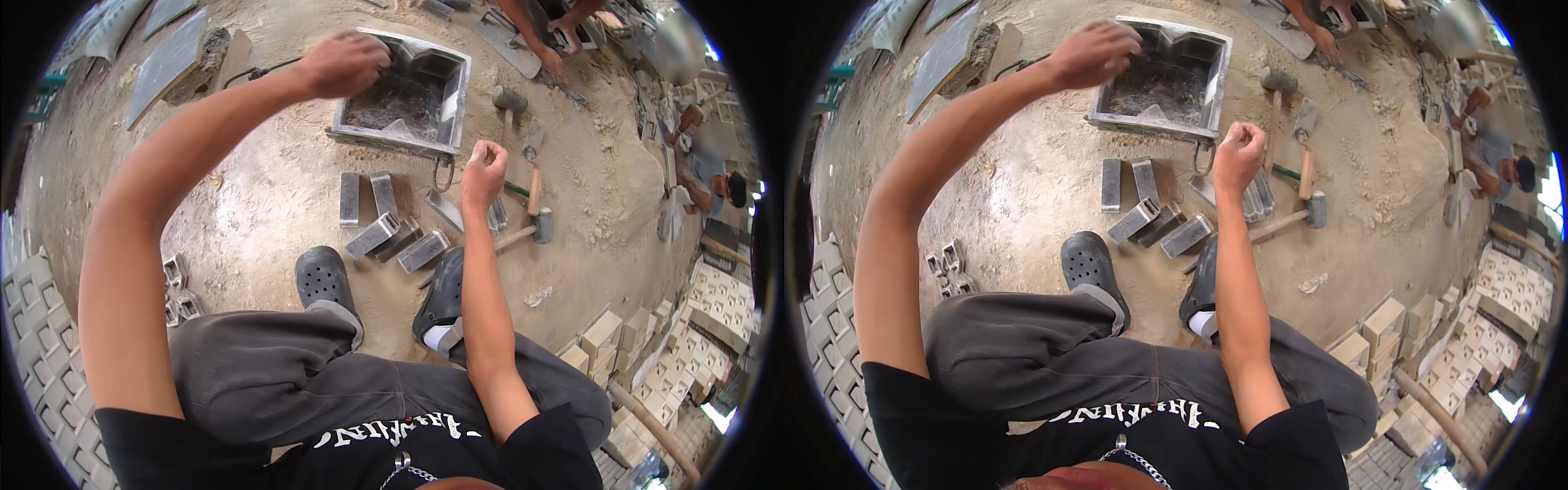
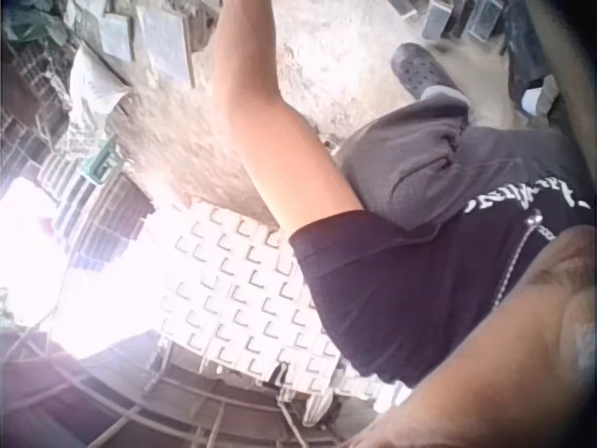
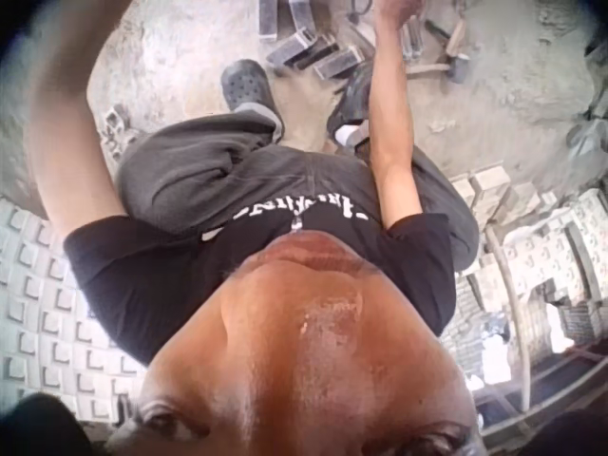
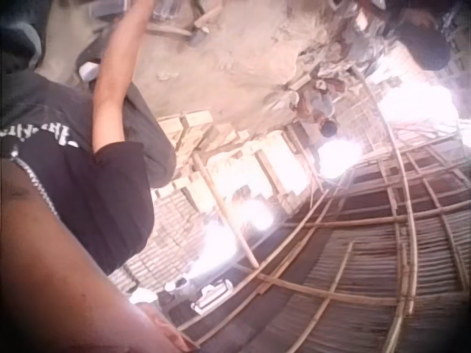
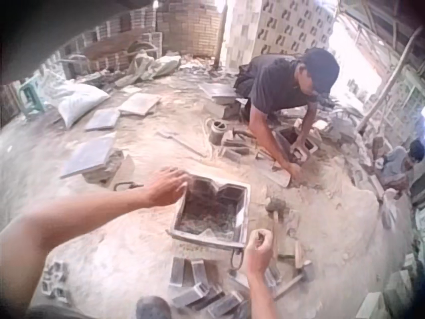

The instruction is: The person assembles a multi-part metal mold by placing shaped inserts into a frame, securing them with metal pins, and using pliers to tighten wire fasteners.

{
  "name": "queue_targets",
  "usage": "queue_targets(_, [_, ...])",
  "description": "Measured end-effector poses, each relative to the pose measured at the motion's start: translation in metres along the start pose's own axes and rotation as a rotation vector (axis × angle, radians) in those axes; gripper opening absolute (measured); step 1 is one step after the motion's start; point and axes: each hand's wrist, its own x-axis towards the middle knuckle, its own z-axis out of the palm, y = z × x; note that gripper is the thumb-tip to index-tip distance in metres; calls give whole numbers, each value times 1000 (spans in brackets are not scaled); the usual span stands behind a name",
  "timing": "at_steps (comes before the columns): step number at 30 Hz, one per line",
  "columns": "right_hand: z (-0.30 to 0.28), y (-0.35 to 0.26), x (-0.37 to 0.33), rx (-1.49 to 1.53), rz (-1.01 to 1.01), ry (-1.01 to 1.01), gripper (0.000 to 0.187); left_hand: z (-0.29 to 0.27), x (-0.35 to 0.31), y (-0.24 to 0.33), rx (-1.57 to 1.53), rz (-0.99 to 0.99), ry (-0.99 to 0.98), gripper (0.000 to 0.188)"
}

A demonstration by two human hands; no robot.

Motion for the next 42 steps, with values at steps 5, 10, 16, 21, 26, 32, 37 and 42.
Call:
queue_targets(5, [47,-84,20,49,-246,-411,37,35,-56,-97,-222,-710,96,43])
queue_targets(10, [109,-108,-17,-327,-817,-602,75,73,-71,-81,-215,-783,-159,43])
queue_targets(16, [125,-108,-49,-559,-827,-662,96,91,-89,-71,-372,-807,-211,32])
queue_targets(21, [140,-94,-49,-617,-869,-424,89,90,-90,-29,-685,-856,-56,30])
queue_targets(26, [145,-96,-50,-594,-932,-389,91,102,-94,-27,-731,-876,-16,31])
queue_targets(32, [140,-96,-43,-544,-973,-453,97,99,-99,-12,-858,-863,-113,39])
queue_targets(37, [133,-89,-32,-273,-841,-621,83,88,-123,9,-1071,-869,-190,42])
queue_targets(42, [128,-83,-28,59,-600,-582,48,73,-132,28,-1257,-1017,-127,41])
